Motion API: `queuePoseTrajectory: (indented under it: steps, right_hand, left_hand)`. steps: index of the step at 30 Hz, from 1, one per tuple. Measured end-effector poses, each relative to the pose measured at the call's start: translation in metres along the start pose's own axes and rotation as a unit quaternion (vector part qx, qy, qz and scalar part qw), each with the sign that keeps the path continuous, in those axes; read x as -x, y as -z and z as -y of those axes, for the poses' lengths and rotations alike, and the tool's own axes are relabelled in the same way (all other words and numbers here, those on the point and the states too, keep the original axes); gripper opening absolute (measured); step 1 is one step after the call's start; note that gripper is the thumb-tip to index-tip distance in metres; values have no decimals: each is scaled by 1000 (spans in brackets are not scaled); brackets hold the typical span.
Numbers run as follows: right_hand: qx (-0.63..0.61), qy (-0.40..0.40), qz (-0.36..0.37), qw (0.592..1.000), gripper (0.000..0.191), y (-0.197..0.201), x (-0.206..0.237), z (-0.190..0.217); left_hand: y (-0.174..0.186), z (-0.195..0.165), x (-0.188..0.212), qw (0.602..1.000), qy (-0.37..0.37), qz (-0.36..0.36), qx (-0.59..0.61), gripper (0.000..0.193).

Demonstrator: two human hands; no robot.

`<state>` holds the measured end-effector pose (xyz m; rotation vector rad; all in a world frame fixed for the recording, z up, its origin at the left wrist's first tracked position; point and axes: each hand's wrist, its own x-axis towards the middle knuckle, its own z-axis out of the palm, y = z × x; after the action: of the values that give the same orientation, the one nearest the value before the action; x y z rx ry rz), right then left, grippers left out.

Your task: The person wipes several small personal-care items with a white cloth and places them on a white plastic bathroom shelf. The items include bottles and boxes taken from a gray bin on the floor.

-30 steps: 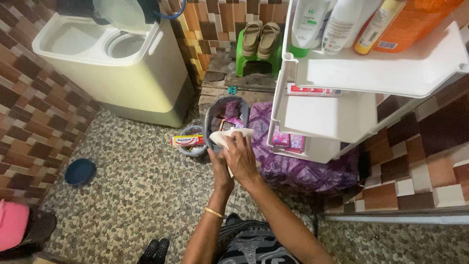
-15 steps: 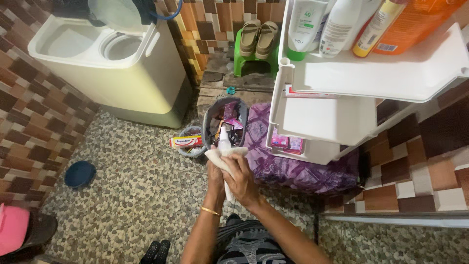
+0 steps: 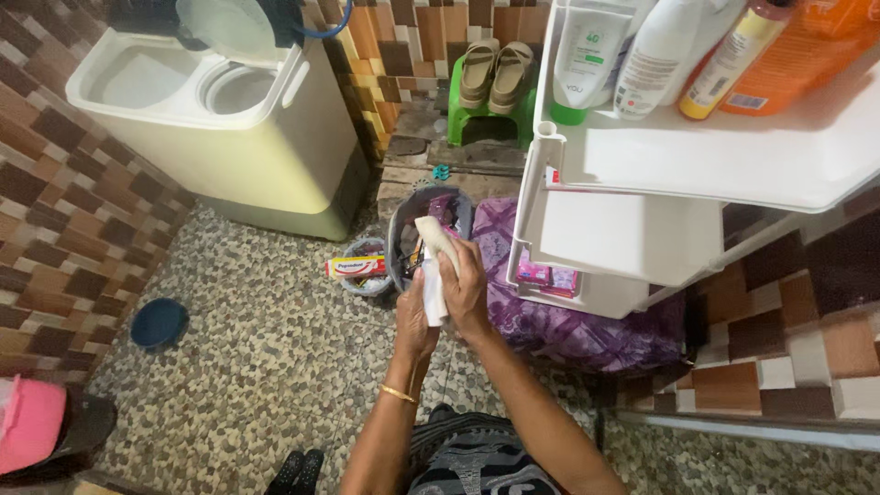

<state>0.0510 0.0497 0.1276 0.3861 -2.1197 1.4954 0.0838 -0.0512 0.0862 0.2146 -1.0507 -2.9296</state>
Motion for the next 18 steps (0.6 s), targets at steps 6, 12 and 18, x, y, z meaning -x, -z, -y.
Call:
queuePoseTrajectory:
  steps: [6,12,18]
  right_hand:
    - [-29,64,29,997,34,-7,12,13]
    - [49,85,116,988,42,9,43,32]
    - [81,42,92,992,43,-2,34,1]
  left_hand:
    - [12,0,-7,994,-55,-25,-95,39]
    - [41,5,-21,980,-46,-76,-179,39]
    - [53,28,-18,981,-48,-35,-185,44]
